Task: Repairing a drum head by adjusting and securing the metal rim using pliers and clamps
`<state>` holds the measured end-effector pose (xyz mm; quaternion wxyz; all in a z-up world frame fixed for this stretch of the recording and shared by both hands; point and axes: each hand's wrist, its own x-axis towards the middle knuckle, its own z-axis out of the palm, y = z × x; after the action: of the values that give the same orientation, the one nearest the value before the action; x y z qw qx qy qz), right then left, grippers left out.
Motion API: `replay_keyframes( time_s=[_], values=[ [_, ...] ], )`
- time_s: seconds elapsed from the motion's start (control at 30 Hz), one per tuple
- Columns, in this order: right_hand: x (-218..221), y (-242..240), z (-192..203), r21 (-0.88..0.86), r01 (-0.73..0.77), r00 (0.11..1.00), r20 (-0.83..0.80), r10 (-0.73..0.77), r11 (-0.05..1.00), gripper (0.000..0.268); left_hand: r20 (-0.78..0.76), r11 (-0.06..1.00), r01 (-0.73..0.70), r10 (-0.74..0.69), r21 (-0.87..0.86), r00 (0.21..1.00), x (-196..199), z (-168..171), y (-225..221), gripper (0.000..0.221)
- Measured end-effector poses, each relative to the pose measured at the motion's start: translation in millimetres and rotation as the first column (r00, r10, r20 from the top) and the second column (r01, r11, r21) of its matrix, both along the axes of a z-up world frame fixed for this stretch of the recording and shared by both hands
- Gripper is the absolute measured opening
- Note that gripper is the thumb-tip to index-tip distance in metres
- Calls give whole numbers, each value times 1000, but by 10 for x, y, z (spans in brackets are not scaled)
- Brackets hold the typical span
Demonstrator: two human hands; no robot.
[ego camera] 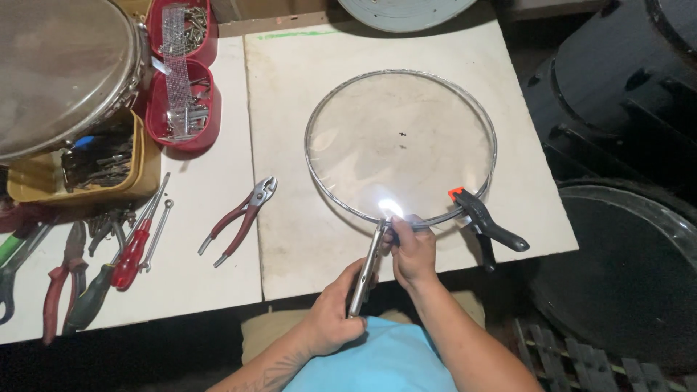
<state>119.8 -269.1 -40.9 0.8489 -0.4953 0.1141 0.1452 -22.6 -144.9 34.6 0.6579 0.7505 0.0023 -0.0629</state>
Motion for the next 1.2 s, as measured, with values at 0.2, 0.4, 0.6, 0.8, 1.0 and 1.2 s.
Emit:
replay_keyframes(
  time_s=[0.2, 0.4, 0.6, 0.8, 1.0, 1.2],
  values=[
    [-58, 25, 176, -138, -6, 1000, -16, 4, 990, 22, -75, 999, -19, 22, 41, 997, 15, 170, -17, 94],
    [-63, 38, 174, -132, 1, 1000, 7, 0, 991, 22, -102, 1000, -4, 7, 24, 995, 34, 230, -28, 98],
    [-58, 36, 125, -111, 19, 1000, -18, -21, 994, 21, -107, 994, 66, -57, 87, 993, 49, 258, -17, 99],
    [-58, 28, 98, -118, 22, 1000, -9, -24, 993, 23, -139, 994, 27, -11, 108, 990, 65, 324, -39, 101],
    [-43, 24, 31, -97, 18, 1000, 10, -17, 995, 24, -182, 995, -7, 26, 103, 983, 49, 249, -70, 98],
    [-47, 4, 95, -106, 4, 1000, 7, -3, 994, 25, -259, 996, -1, 24, 87, 966, 55, 311, -91, 98]
  ],
)
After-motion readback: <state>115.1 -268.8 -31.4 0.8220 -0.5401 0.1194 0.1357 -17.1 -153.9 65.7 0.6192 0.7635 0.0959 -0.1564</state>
